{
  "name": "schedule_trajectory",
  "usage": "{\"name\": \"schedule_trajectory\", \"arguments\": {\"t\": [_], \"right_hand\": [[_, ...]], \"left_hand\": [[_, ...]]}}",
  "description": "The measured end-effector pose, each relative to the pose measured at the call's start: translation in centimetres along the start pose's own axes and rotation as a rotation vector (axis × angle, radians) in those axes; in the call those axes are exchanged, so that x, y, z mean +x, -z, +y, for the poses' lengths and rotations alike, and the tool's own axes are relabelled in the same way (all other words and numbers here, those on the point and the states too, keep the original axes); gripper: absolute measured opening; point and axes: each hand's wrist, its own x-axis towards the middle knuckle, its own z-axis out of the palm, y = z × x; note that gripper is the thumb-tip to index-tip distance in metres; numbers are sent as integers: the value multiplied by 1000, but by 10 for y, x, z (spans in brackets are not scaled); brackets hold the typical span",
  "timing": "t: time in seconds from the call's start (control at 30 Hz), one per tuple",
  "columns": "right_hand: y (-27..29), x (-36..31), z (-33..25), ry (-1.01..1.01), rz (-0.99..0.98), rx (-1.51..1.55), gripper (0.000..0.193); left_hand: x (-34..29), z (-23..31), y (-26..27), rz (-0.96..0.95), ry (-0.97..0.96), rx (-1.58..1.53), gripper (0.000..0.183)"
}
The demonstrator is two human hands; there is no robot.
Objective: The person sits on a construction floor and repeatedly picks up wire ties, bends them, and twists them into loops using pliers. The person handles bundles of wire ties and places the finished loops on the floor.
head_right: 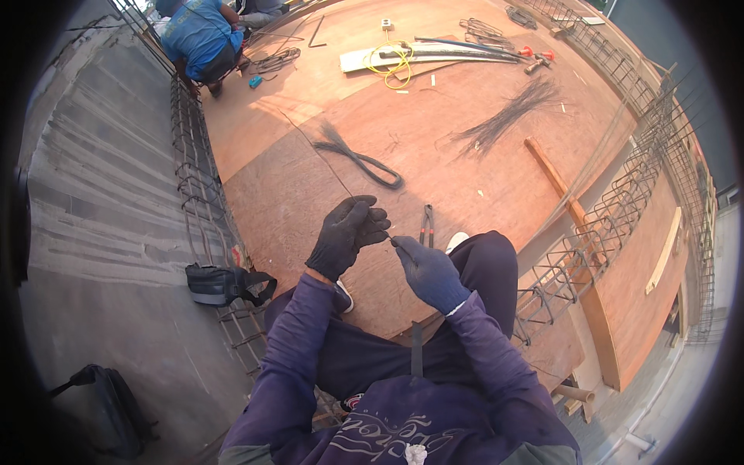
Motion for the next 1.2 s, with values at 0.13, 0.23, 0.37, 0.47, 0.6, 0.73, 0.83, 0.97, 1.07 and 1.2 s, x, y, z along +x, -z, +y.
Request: {"name": "schedule_trajectory", "arguments": {"t": [0.13,0.23,0.37,0.47,0.6,0.73,0.83,0.97,1.07,1.2], "right_hand": [[0,8,3,54,11,-100,24],[4,8,-2,15,-13,-141,24],[20,-15,-1,-6,-12,-151,21],[36,-26,-5,-43,-40,-154,19],[33,-27,6,-28,11,-160,18],[30,-21,6,-25,-12,-209,20],[24,-17,10,-35,-20,-245,21],[23,-18,5,-70,-57,-359,23],[18,-24,10,-62,-39,-410,25],[9,-26,20,-11,4,-412,30]], "left_hand": [[1,3,2,-7,8,29,39],[2,1,1,43,-1,1,37],[13,8,21,198,-143,-97,35],[17,19,39,264,-193,-167,35],[17,17,27,271,-171,-147,35],[15,4,17,151,-100,-73,35],[11,2,8,146,-52,-52,35],[13,0,13,157,-50,-29,35],[16,-5,12,187,-35,-31,33],[18,-11,16,216,-35,-90,33]]}}
